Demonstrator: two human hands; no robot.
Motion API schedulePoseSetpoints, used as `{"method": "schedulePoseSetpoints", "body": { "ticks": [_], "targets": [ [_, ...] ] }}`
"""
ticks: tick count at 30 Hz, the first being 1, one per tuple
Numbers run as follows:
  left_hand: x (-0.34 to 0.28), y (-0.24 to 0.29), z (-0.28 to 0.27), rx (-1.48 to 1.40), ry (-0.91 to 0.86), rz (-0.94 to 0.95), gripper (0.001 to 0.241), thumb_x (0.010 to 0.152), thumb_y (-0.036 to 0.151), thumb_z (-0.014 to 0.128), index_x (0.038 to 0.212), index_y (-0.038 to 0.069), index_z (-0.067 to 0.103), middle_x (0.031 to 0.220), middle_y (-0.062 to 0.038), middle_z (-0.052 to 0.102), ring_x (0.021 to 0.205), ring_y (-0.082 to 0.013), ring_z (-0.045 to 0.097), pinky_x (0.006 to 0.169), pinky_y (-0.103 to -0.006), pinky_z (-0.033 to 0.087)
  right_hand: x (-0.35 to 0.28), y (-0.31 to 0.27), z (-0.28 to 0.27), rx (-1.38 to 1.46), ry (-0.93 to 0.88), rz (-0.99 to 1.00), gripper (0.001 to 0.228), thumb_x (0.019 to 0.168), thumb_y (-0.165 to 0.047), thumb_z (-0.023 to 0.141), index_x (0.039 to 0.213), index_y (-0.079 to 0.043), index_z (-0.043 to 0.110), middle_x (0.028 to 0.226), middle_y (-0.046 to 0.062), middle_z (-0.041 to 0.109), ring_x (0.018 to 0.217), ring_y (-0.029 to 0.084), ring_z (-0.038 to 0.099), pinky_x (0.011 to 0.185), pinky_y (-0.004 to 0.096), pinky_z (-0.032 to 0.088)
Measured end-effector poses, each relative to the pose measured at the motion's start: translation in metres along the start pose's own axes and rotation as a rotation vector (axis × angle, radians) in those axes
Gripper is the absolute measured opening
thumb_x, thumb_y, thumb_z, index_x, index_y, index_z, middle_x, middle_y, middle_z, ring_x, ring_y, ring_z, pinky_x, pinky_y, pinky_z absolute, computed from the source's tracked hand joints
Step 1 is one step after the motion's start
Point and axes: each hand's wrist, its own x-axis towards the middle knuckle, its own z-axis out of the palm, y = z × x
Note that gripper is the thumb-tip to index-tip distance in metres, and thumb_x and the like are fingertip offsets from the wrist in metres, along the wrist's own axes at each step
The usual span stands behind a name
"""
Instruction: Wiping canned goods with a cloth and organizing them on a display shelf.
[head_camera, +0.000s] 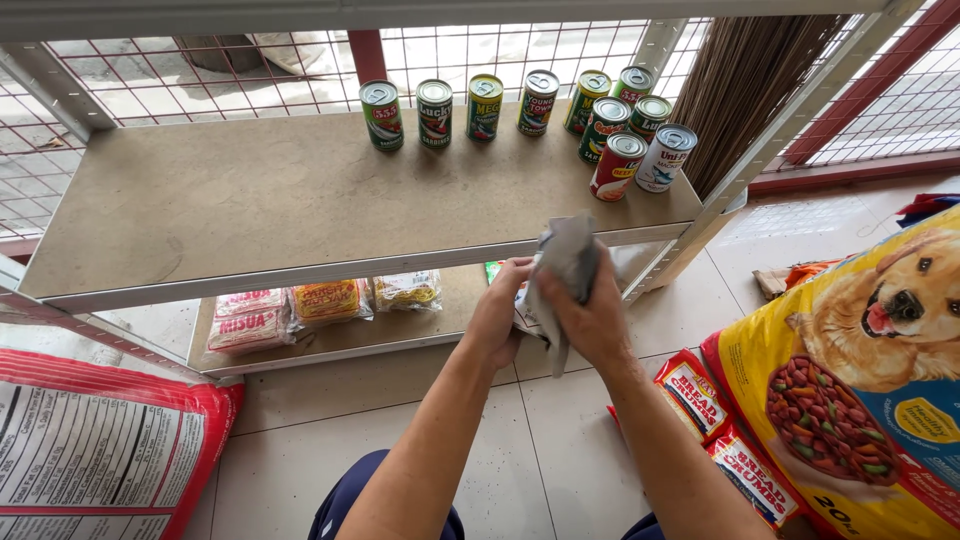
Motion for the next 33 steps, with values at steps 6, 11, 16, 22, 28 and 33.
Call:
{"method": "schedulePoseSetpoints", "body": {
  "ticks": [6,11,16,22,28,33],
  "targets": [
    [-0.014,0.011,0.011,0.019,0.015,0.013,0.027,0.086,0.027,0.067,0.109,0.013,0.068,0.085,-0.009,0.069,0.079,-0.0224,0.07,0.072,-0.0338,0.06,0.005,0.001,-0.001,-0.082,-0.047,-0.047,0.078,0.064,-0.045,0.094,0.128,-0.018,0.059,0.108,0.022,0.066,0.112,0.043,0.063,0.092,0.056,0.047],
    [-0.005,-0.01,0.006,0.077,-0.024,0.04,0.024,0.09,0.024,0.064,0.11,0.011,0.067,0.085,-0.01,0.068,0.08,-0.0201,0.07,0.072,-0.0316,0.06,0.016,0.017,-0.007,-0.131,0.141,0.07,0.053,0.072,-0.056,0.087,0.105,-0.023,0.063,0.093,0.013,0.067,0.099,0.034,0.067,0.082,0.048,0.049],
    [-0.005,-0.008,0.01,0.137,0.019,0.056,0.03,0.089,0.024,0.06,0.116,0.011,0.065,0.089,-0.011,0.068,0.085,-0.021,0.069,0.072,-0.0319,0.059,0.013,0.01,-0.009,-0.091,-0.038,0.085,0.081,0.053,-0.046,0.099,0.123,-0.027,0.062,0.11,0.014,0.07,0.119,0.036,0.064,0.096,0.049,0.05],
    [0.002,-0.016,0.004,0.175,-0.026,0.035,0.041,0.09,0.028,0.068,0.127,0.013,0.058,0.096,-0.008,0.061,0.089,-0.0179,0.064,0.072,-0.0311,0.059,0.017,0.009,-0.022,0.199,0.34,0.049,0.026,0.086,-0.039,0.082,0.089,-0.017,0.069,0.078,0.005,0.064,0.081,0.016,0.06,0.072,0.035,0.047],
    [0.008,0.0,-0.01,-0.196,-0.011,-0.046,0.036,0.092,0.043,0.069,0.113,0.014,0.069,0.103,-0.016,0.074,0.082,-0.0301,0.073,0.061,-0.0451,0.061,0.039,0.036,-0.053,1.197,0.21,0.43,0.037,0.094,-0.045,0.062,0.109,-0.013,0.073,0.112,0.008,0.076,0.099,0.023,0.074,0.094,0.038,0.058],
    [0.039,-0.012,-0.032,-0.198,-0.119,-0.098,0.049,0.102,0.054,0.042,0.118,0.009,0.053,0.104,-0.032,0.069,0.08,-0.0436,0.074,0.051,-0.0583,0.06,0.034,0.05,-0.037,1.032,0.263,0.265,0.049,0.091,-0.055,0.06,0.12,-0.017,0.069,0.123,0.005,0.072,0.108,0.02,0.069,0.1,0.04,0.053]
  ]
}}
